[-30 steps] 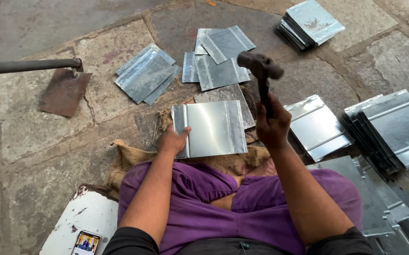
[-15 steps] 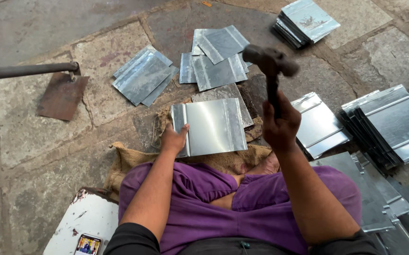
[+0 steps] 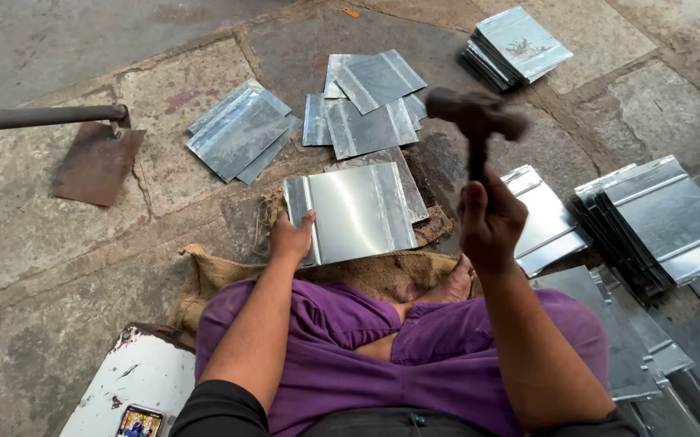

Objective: The person sits on the floor and repeatedly hammers a rectangular metal sheet placed on a burlap sack. They use a hammer to strike the sheet multiple times, occasionally adjusting its position, and then place the finished piece onto a stack of similar sheets.

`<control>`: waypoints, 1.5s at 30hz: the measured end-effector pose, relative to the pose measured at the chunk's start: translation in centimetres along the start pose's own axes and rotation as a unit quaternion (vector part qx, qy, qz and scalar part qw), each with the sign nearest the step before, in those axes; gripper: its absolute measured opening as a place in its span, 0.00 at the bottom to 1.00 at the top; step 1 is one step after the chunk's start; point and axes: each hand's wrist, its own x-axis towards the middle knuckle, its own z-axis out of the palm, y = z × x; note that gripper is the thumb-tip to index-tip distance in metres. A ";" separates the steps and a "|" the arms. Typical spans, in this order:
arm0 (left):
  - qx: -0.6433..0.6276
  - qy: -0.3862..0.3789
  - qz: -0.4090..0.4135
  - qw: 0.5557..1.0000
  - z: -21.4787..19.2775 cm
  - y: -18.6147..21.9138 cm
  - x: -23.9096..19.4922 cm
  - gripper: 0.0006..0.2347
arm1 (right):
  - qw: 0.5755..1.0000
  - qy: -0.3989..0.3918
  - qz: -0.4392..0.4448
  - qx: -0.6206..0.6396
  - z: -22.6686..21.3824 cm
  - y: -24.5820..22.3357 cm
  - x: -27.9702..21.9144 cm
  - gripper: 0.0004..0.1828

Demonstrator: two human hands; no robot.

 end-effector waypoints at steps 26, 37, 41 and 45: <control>-0.022 0.058 -0.035 0.997 0.8 -0.1 2.6 0.25 | 0.895 -0.170 0.270 -0.311 2.4 0.5 -2.0 0.15; -0.070 0.090 -0.008 0.993 0.8 -0.4 2.7 0.22 | 0.905 -0.226 0.194 -0.305 1.2 1.6 -3.2 0.16; -0.099 0.108 0.003 0.989 1.3 -1.3 3.6 0.21 | 0.878 -0.200 0.260 -0.348 0.6 2.0 -3.5 0.21; -0.081 0.120 -0.014 0.989 2.2 -3.3 4.2 0.19 | 0.875 -0.215 0.255 -0.351 -0.6 3.0 -3.6 0.20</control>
